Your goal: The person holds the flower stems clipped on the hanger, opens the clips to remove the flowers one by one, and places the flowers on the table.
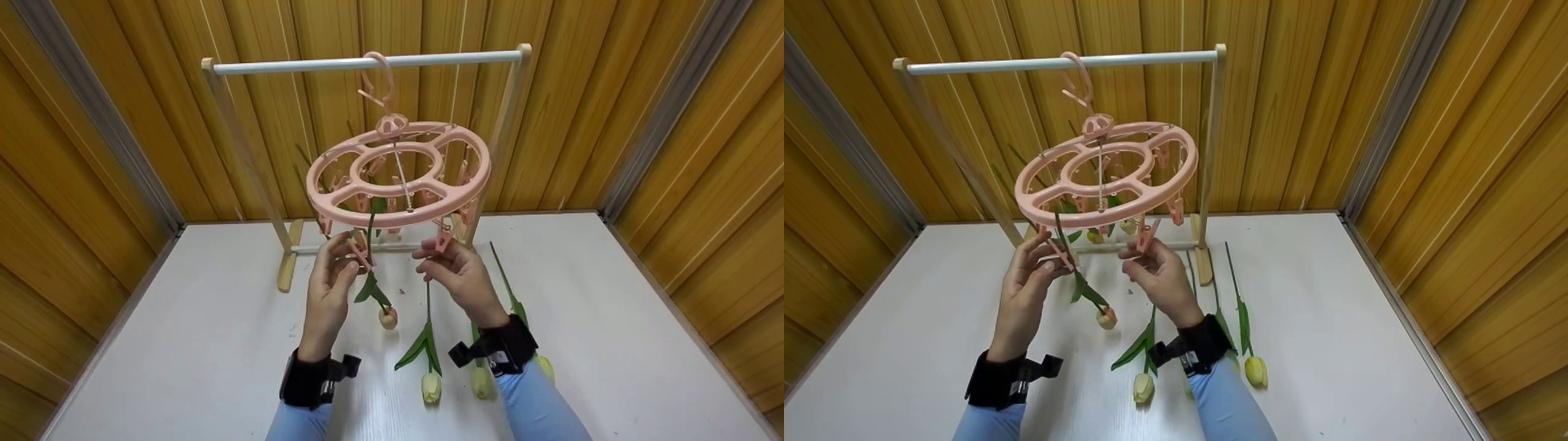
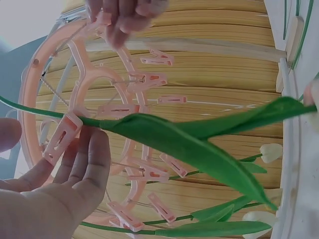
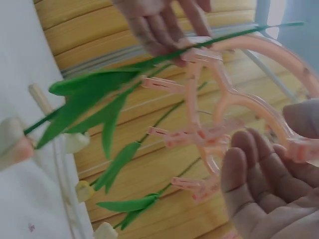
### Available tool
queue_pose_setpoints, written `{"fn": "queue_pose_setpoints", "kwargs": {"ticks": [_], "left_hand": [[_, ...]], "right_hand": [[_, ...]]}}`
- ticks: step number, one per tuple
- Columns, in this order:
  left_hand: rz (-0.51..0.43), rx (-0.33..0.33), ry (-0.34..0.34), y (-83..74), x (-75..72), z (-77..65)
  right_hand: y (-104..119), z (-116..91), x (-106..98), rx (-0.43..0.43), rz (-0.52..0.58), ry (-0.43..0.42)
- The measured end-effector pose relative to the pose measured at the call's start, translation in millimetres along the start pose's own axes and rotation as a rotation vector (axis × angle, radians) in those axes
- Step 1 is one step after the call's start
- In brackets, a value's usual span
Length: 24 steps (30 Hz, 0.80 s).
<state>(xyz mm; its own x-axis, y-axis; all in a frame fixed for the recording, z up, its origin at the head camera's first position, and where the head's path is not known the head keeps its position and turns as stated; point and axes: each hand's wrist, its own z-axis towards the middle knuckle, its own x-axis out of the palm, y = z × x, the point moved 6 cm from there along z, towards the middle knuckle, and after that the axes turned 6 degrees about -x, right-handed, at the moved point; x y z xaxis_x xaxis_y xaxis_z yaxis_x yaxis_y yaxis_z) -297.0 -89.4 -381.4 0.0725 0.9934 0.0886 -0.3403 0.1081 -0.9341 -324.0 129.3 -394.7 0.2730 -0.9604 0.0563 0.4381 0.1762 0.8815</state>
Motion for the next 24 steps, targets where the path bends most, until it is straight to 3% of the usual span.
{"fn": "queue_pose_setpoints", "kwargs": {"ticks": [5, 9, 24], "left_hand": [[-0.027, 0.012, 0.009, -3.2, 1.0, -1.5], [-0.052, 0.029, 0.026, -5.8, 2.4, -2.0], [-0.081, 0.071, 0.064, -11.6, 5.9, -4.0]], "right_hand": [[-11.9, -1.9, 29.4, 0.000, -0.237, 0.176], [-12.3, -2.3, 45.6, -0.050, -0.365, 0.241], [-4.2, -1.8, 58.9, -0.179, -0.470, 0.157]]}}
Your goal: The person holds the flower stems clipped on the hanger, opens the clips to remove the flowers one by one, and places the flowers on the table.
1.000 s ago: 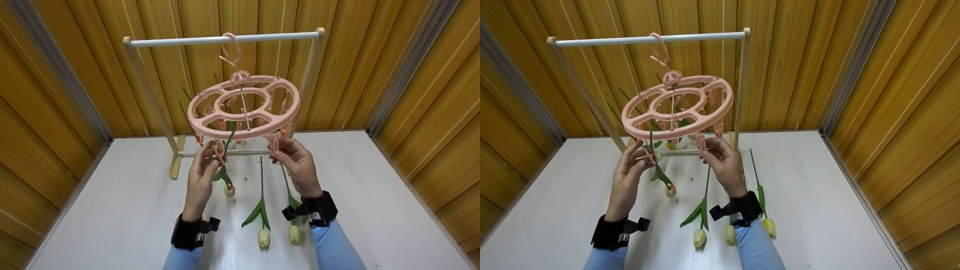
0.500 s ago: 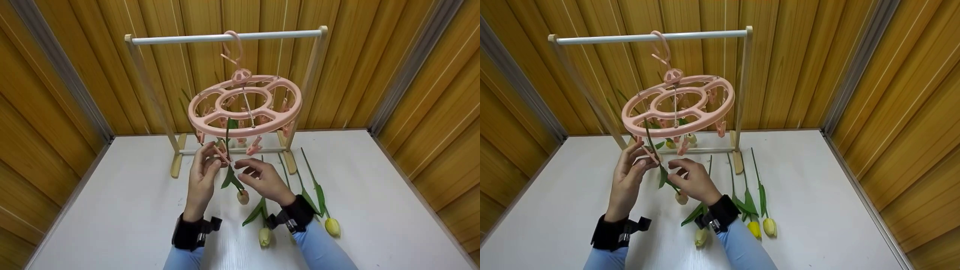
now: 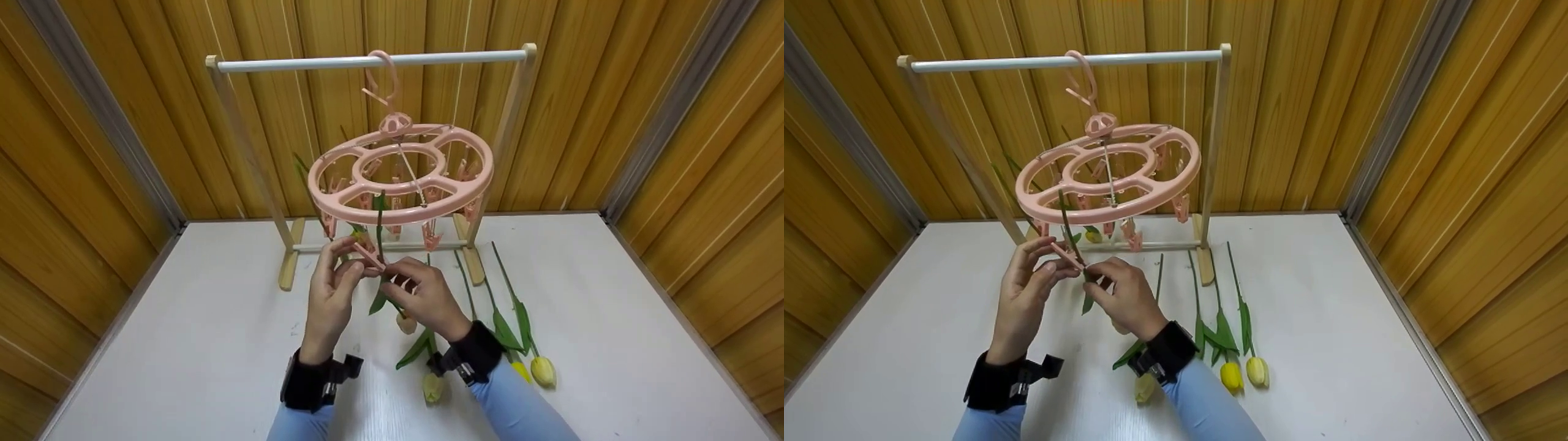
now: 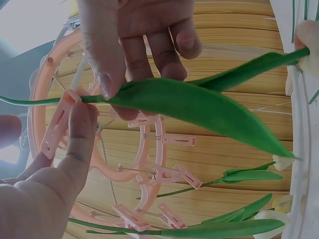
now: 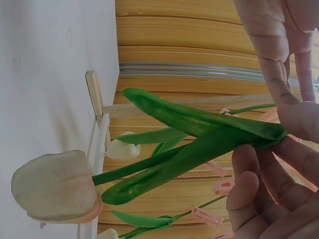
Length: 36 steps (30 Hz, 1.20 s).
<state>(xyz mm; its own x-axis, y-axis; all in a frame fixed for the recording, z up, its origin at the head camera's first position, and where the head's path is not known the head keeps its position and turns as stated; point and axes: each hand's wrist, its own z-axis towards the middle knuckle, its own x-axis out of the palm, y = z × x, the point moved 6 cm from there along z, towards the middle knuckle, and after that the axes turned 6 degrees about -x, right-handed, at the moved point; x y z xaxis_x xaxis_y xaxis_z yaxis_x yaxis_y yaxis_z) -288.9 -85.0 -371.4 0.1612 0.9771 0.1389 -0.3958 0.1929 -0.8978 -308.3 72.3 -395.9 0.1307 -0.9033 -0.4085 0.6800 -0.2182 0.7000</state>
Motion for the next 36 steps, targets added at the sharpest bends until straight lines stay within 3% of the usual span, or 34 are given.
{"fn": "queue_pose_setpoints", "kwargs": {"ticks": [4, 12, 25, 32, 36], "left_hand": [[0.029, 0.007, -0.009, 1.4, -1.7, 0.2], [0.186, 0.050, -0.051, 0.0, -5.2, -0.6], [0.145, 0.136, -0.060, -3.1, -5.0, -0.6], [0.137, 0.135, -0.024, -2.8, -4.3, -2.6], [0.169, 0.103, -0.040, -3.1, -6.1, -3.0]], "right_hand": [[0.8, -1.4, 0.7, 0.001, -0.016, 0.006], [-0.1, -7.8, 3.1, -0.021, -0.005, 0.017], [2.1, -20.9, 6.3, -0.005, 0.015, 0.031], [-2.6, -27.3, 10.7, -0.020, 0.034, -0.016], [-1.7, -28.6, 12.2, -0.038, 0.053, -0.031]]}}
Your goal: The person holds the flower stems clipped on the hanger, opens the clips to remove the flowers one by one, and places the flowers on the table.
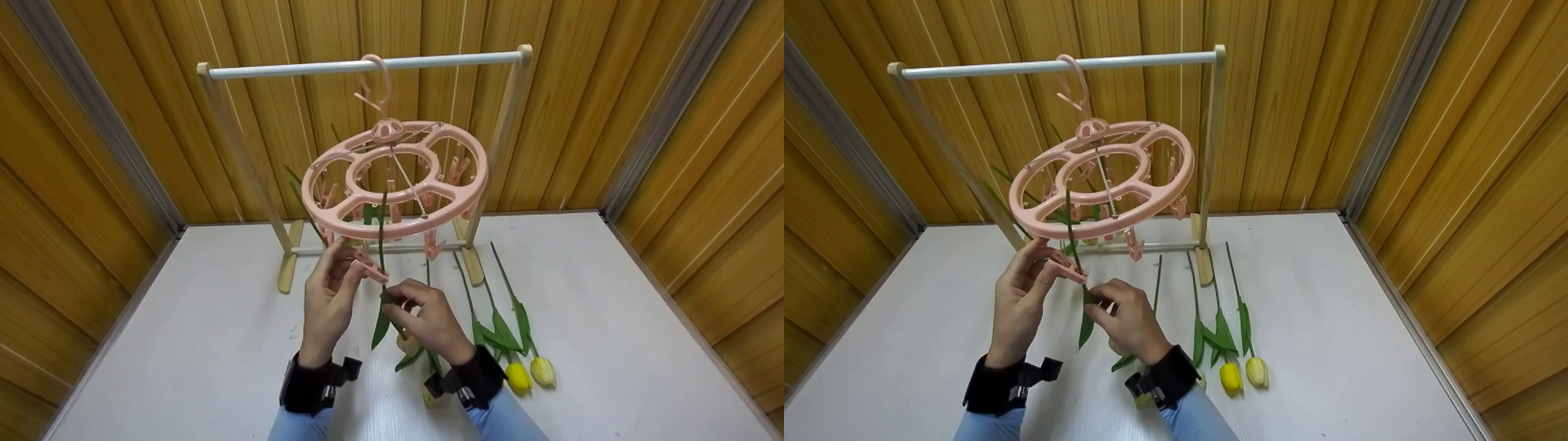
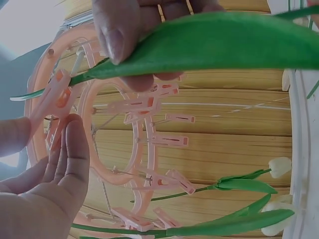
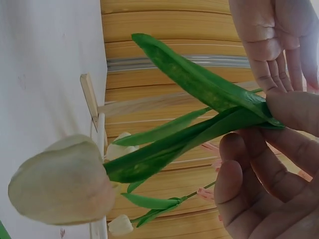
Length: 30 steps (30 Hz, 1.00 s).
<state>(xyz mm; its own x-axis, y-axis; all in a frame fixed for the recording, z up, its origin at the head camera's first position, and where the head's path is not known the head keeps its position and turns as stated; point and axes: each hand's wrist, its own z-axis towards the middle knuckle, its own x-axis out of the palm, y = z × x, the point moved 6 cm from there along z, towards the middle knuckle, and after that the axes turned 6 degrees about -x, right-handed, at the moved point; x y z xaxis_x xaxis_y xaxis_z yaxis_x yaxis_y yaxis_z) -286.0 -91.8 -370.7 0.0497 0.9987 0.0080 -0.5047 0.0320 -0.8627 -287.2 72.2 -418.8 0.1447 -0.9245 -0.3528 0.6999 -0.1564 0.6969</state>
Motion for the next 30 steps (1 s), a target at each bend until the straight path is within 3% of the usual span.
{"fn": "queue_pose_setpoints", "kwargs": {"ticks": [10, 21, 30], "left_hand": [[-0.011, -0.060, 0.021, 3.3, 1.4, -0.1], [-0.010, -0.031, 0.022, 1.8, 1.1, -0.3], [0.008, -0.063, -0.010, 2.1, -0.9, -0.4]], "right_hand": [[4.2, 0.3, -2.2, -0.057, -0.012, -0.030], [4.7, 1.1, -2.8, -0.052, 0.014, -0.038], [4.1, 0.2, -3.4, -0.053, 0.019, -0.064]]}}
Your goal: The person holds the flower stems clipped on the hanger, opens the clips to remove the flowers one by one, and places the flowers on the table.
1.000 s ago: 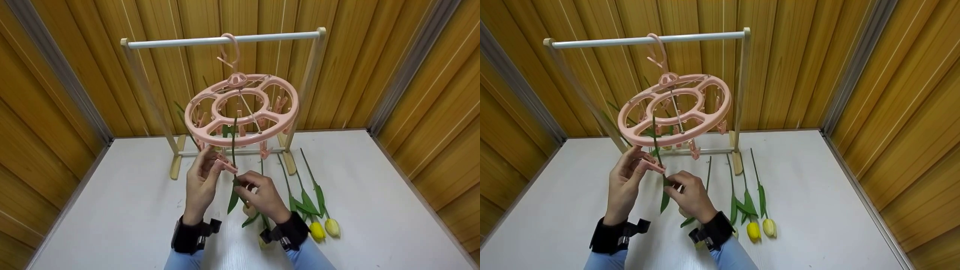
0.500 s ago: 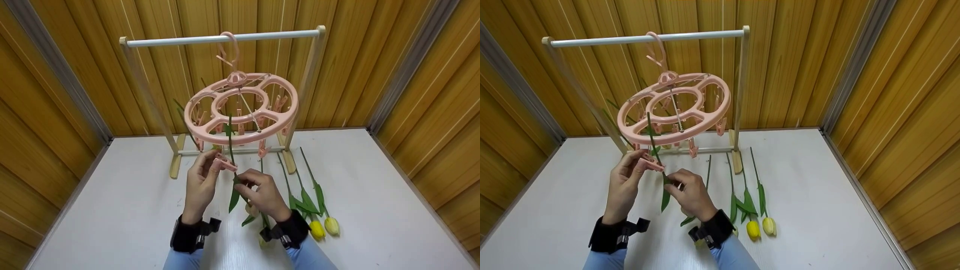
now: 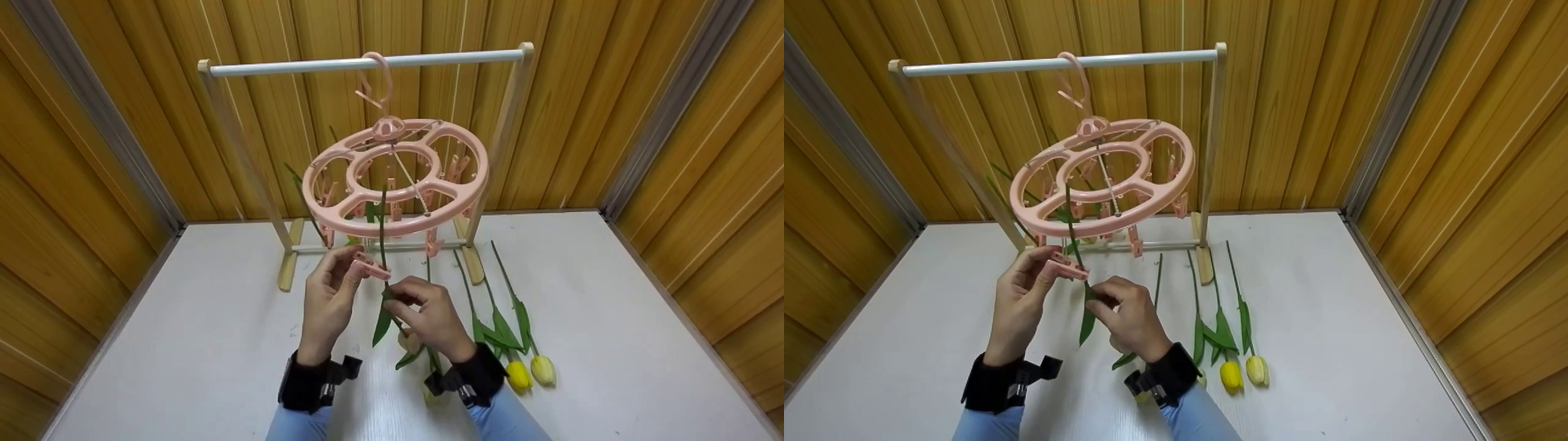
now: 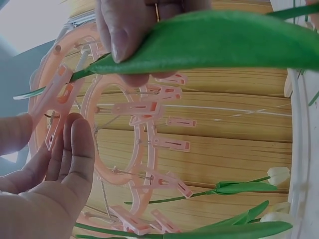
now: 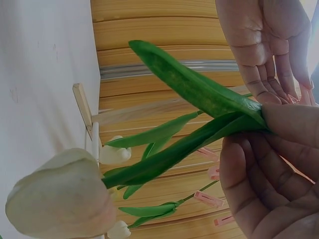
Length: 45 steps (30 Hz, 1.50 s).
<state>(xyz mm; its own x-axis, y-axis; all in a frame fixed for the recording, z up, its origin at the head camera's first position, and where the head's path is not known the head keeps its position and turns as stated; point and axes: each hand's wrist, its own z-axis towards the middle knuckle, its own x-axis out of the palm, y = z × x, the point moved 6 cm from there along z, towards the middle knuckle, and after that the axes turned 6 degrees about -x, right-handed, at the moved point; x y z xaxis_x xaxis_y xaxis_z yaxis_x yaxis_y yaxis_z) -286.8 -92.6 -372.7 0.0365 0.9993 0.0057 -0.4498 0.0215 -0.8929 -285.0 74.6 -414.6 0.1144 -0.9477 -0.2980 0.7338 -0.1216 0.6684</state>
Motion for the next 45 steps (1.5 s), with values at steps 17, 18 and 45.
{"fn": "queue_pose_setpoints", "kwargs": {"ticks": [17, 18, 45], "left_hand": [[0.037, -0.019, -0.055, 0.3, -2.5, -0.4], [0.040, -0.021, -0.057, 0.5, -2.6, -0.5], [0.039, -0.031, -0.086, -0.3, -5.4, 0.2]], "right_hand": [[-0.2, -0.4, 0.2, 0.023, 0.025, -0.010], [-0.3, -0.5, 0.4, 0.024, 0.028, -0.010], [0.9, 1.0, 0.2, -0.001, 0.020, -0.009]]}}
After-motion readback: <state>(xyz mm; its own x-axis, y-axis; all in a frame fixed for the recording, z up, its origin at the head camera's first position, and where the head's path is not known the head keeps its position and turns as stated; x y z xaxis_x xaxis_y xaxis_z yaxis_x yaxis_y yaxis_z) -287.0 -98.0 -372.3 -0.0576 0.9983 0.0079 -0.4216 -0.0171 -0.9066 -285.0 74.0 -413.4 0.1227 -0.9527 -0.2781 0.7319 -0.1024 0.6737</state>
